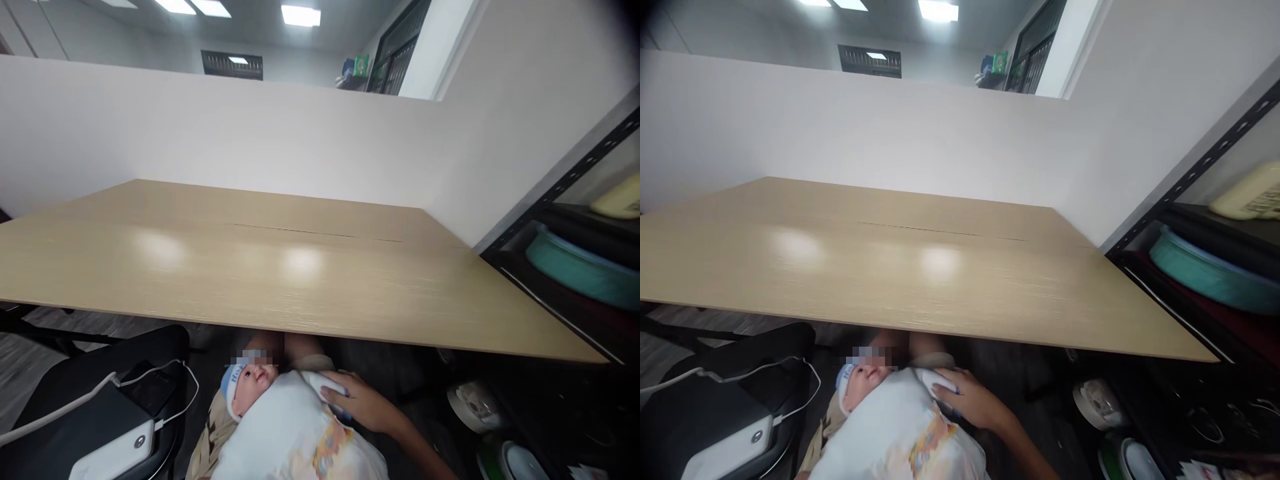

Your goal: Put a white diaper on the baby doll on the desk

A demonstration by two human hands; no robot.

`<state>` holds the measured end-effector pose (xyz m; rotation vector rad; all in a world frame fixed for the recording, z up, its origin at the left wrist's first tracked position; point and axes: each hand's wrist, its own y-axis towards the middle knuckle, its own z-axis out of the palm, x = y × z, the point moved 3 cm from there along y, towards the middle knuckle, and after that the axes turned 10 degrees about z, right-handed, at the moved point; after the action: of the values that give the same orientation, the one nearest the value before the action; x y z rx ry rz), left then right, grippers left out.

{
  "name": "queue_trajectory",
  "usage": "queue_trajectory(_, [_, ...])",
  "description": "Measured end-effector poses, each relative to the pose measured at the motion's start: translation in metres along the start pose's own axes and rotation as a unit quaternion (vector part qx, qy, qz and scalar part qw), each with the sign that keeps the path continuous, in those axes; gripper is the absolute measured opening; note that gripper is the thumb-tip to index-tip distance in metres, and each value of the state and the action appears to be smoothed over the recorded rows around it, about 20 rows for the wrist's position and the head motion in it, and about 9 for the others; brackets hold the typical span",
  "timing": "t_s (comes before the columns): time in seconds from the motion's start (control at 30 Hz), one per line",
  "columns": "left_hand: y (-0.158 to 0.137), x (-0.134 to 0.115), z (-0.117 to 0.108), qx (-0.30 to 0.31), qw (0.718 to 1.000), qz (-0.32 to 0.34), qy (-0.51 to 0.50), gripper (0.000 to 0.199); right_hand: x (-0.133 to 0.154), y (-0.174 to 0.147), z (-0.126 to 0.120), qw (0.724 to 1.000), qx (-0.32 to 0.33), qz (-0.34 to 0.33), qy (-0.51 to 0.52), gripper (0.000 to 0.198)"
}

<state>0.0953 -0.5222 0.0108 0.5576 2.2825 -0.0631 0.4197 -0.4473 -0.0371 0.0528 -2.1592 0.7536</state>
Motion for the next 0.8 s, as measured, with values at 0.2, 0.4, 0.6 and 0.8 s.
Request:
queue_trajectory(0.2, [-0.008, 0.04, 0.018, 0.006, 0.998, -0.026, 0.064, 0.061, -0.02, -0.018, 0.006, 0.997, -0.045, -0.061, 0.0, 0.047])
queue_trajectory(0.4, [-0.01, 0.015, 0.034, 0.07, 0.994, 0.084, -0.01, 0.066, 0.005, -0.047, 0.012, 0.997, -0.054, -0.052, 0.018, 0.044])
queue_trajectory(0.6, [0.068, -0.048, 0.053, 0.193, 0.96, 0.145, -0.144, 0.033, -0.01, -0.038, 0.015, 0.994, -0.067, -0.031, 0.076, 0.036])
queue_trajectory(0.8, [0.063, -0.038, 0.066, 0.151, 0.959, 0.149, -0.187, 0.016, -0.015, -0.036, 0.017, 0.992, -0.092, -0.022, 0.083, 0.04])
